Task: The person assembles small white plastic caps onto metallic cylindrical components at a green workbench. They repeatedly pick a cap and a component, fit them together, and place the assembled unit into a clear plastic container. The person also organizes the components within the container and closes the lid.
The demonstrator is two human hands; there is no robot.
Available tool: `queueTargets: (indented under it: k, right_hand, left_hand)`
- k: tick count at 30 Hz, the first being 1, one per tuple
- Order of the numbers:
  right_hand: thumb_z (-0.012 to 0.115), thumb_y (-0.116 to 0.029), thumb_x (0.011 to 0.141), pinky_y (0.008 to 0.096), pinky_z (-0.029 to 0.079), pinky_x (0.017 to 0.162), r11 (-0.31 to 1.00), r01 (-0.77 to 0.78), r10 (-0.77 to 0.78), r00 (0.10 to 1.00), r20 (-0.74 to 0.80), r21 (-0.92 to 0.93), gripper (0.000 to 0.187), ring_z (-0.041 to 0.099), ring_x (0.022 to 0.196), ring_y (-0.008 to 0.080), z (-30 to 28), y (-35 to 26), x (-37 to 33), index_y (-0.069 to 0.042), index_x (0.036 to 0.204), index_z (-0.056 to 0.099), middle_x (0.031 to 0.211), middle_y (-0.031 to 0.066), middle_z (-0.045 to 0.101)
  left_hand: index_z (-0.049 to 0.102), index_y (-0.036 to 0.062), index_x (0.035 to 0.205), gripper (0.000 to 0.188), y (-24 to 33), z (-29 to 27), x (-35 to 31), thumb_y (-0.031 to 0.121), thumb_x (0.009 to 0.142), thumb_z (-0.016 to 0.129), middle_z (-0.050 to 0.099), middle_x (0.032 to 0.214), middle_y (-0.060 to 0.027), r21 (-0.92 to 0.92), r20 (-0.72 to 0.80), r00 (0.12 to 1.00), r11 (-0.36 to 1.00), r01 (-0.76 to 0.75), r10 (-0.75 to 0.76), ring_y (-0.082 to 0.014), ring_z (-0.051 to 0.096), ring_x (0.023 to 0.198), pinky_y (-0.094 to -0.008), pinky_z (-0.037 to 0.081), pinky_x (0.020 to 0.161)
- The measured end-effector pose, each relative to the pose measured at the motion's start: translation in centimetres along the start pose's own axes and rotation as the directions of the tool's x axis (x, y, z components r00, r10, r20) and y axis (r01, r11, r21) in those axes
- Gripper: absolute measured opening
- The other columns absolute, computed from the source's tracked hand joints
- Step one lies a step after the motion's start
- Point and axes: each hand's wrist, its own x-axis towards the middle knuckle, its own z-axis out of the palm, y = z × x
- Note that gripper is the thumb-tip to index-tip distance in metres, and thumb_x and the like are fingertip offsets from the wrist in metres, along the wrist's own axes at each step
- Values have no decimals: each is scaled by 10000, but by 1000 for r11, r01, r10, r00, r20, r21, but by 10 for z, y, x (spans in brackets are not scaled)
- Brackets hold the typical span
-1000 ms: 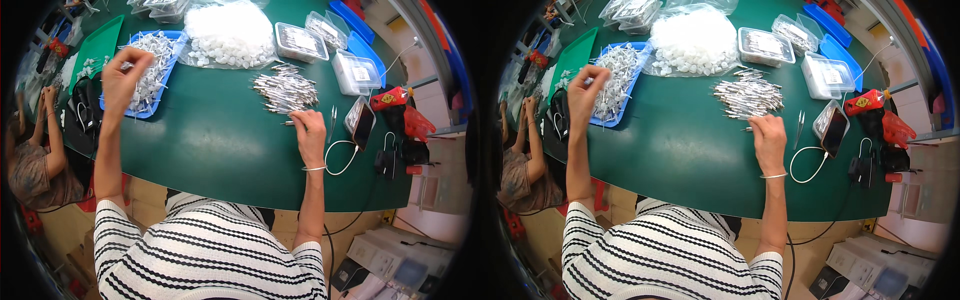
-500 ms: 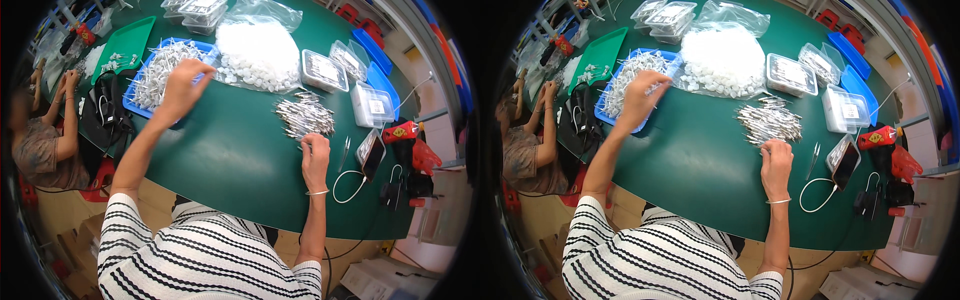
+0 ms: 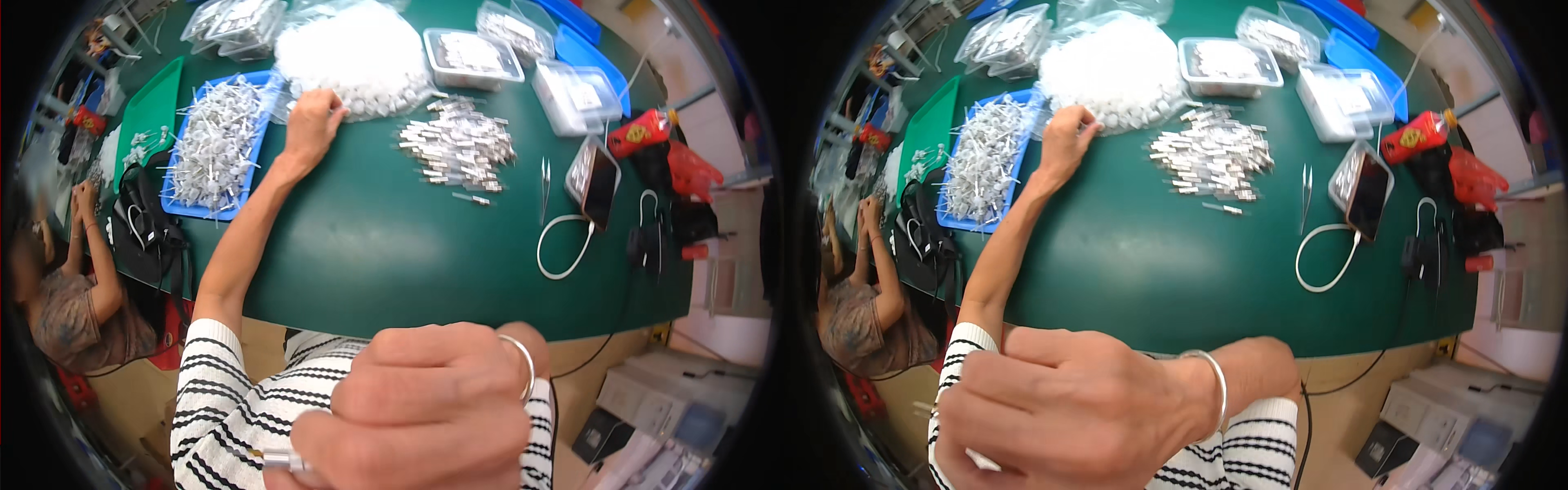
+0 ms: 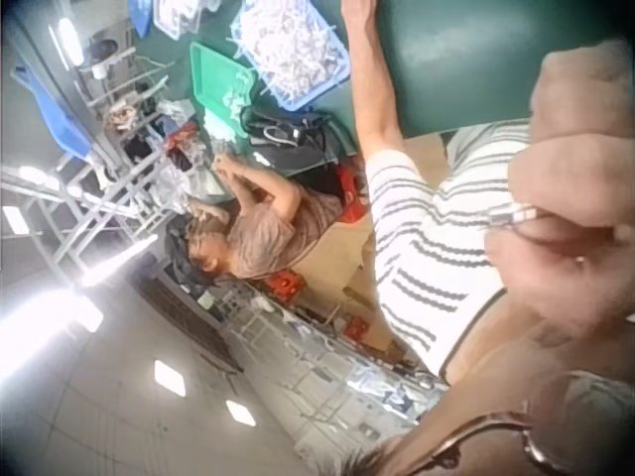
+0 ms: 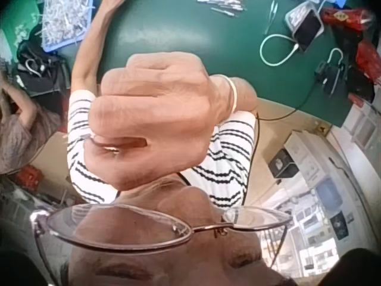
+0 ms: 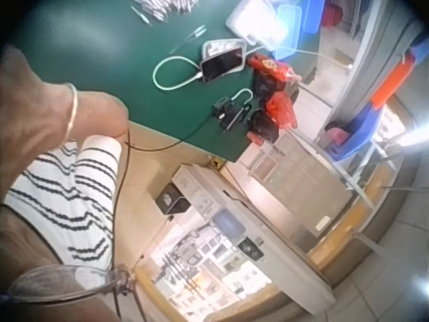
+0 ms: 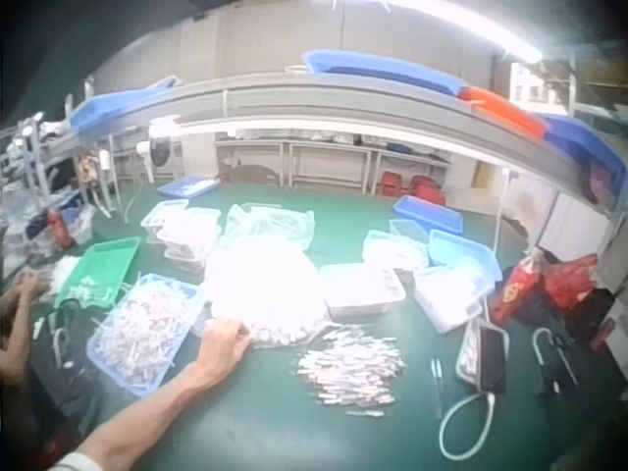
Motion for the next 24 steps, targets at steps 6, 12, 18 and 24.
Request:
queueTargets:
  k: [6, 12, 18, 24]
  right_hand:
    - [721, -102, 503, 240, 314, 395, 949, 312, -308, 947, 85, -40, 240, 425, 460, 112, -29, 9, 0, -66, 719, 620, 613, 4, 504]
    - [649, -89, 776, 259, 350, 454, 980, 72, -50, 991, 121, -184, 76, 444, 530, 128, -77, 10, -33, -60, 847, 643, 757, 48, 546]
    - [589, 8, 894, 235, 453, 625, 752, -640, 651, 758, -29, 160, 204, 539, 696, 109, -81, 102, -52, 51, 1088, 634, 860, 74, 621]
    - [626, -106, 938, 229, 475, 669, 558, -739, 784, 619, 54, 377, 235, 556, 763, 105, -70, 161, -72, 45, 1117, 650, 989, 85, 648]
  left_hand:
    - [596, 26, 810, 156, 0, -2, 2, 106, 799, 730, 612, 740, -105, -45, 8, 1000, 999, -8, 8, -236, 596, 674, -357, 471, 605]
    - [634, 48, 975, 128, 12, -18, -12, 100, 859, 649, 655, 762, -79, -237, 116, 966, 938, 254, -232, -152, 617, 661, -291, 492, 628]
    - [652, 47, 1033, 191, 18, -37, -38, 20, 844, 640, 626, 793, -52, -331, 119, 965, 907, 260, -233, -128, 588, 693, -263, 474, 630]
    - [658, 56, 1035, 219, 10, -15, -27, 71, 819, 690, 607, 876, -99, -111, 42, 998, 993, 47, -43, -240, 611, 801, -352, 492, 697]
